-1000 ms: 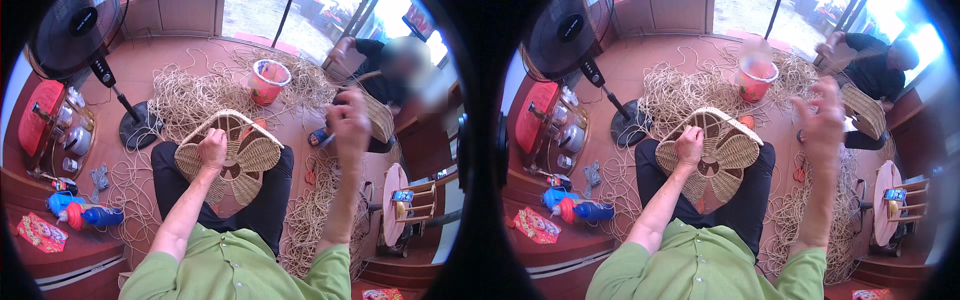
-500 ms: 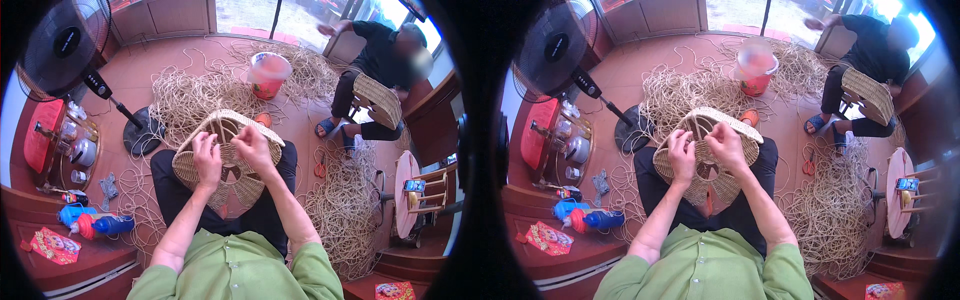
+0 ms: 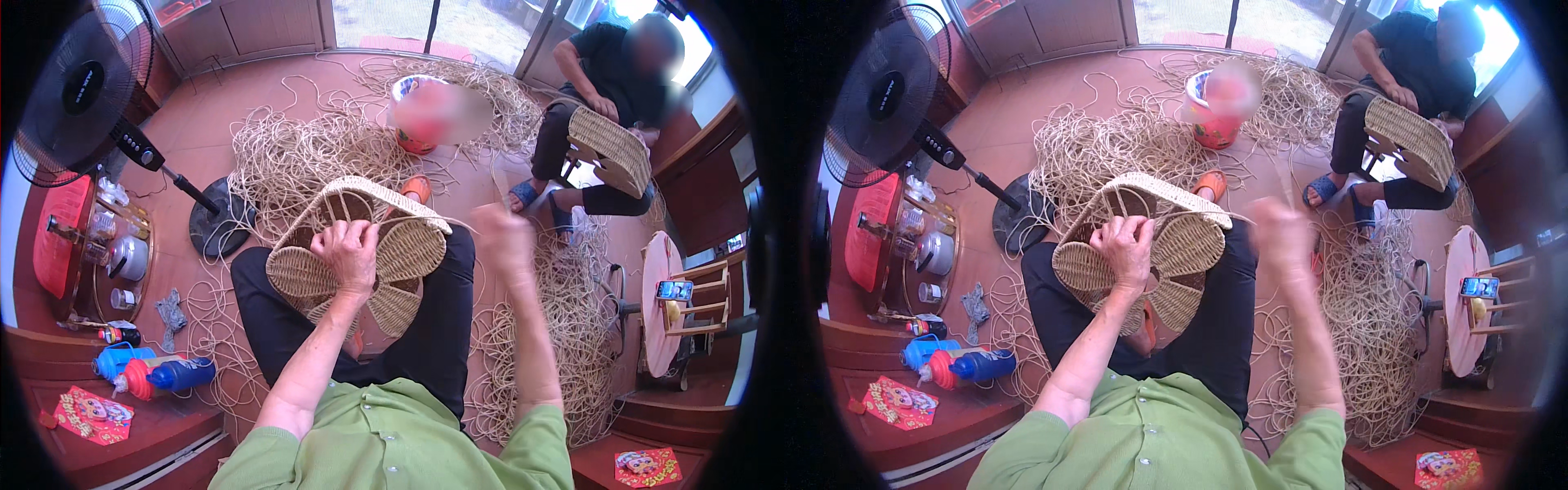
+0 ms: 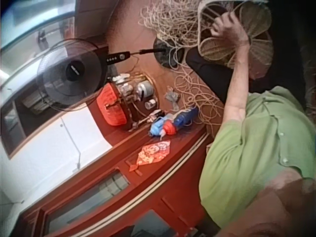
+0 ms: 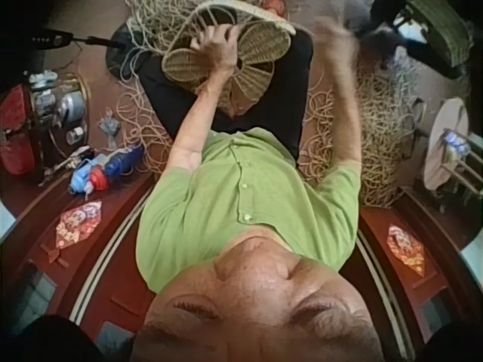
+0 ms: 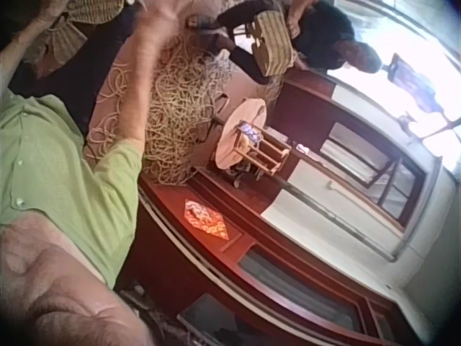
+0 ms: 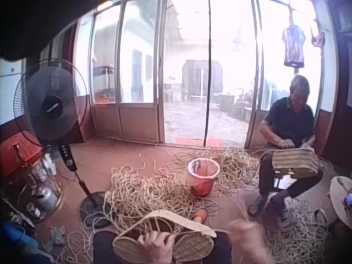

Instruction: Weaving a flower-shaped basket using light-colored fibers.

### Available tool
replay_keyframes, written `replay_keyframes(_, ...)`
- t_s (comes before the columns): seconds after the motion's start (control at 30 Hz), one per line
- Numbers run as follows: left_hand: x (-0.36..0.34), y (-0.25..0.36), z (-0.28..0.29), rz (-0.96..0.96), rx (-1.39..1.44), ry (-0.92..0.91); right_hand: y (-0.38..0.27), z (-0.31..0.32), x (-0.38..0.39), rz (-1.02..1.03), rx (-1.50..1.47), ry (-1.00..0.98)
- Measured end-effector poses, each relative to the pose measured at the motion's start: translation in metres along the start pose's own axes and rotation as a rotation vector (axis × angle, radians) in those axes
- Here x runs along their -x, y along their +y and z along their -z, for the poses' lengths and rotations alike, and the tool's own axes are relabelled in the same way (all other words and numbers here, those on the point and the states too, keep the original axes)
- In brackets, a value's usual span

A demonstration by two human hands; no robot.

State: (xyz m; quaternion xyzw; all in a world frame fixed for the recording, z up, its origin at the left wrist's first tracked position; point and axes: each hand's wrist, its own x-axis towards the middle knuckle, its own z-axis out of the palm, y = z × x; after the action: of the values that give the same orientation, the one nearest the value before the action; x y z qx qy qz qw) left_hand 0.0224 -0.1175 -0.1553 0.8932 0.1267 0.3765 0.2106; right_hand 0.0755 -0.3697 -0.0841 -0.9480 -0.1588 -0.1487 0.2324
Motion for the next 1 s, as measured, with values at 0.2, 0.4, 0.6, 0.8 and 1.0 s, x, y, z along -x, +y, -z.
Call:
replay_keyframes(0.2, 0.001, 0.006, -0.01, 0.039, 0.043, 0.031, -0.099, -0.088, -0.016, 0.049, -0.288, -0.336)
replay_keyframes(0.4, 0.006, 0.001, -0.012, 0.101, 0.049, 0.074, -0.102, -0.098, -0.042, -0.117, -0.654, -0.612)
replay_keyframes(0.6, 0.009, -0.004, -0.009, 0.079, 0.095, 0.118, -0.106, -0.11, -0.032, -0.09, -0.618, -0.499)
replay_keyframes(0.8, 0.008, -0.006, -0.004, 0.056, 0.079, -0.018, -0.132, -0.096, 0.008, 0.132, -0.137, 0.047)
replay_keyframes(1.0, 0.002, -0.013, 0.013, 0.039, 0.125, -0.121, -0.092, 0.007, 0.063, -0.076, -1.561, 0.0)
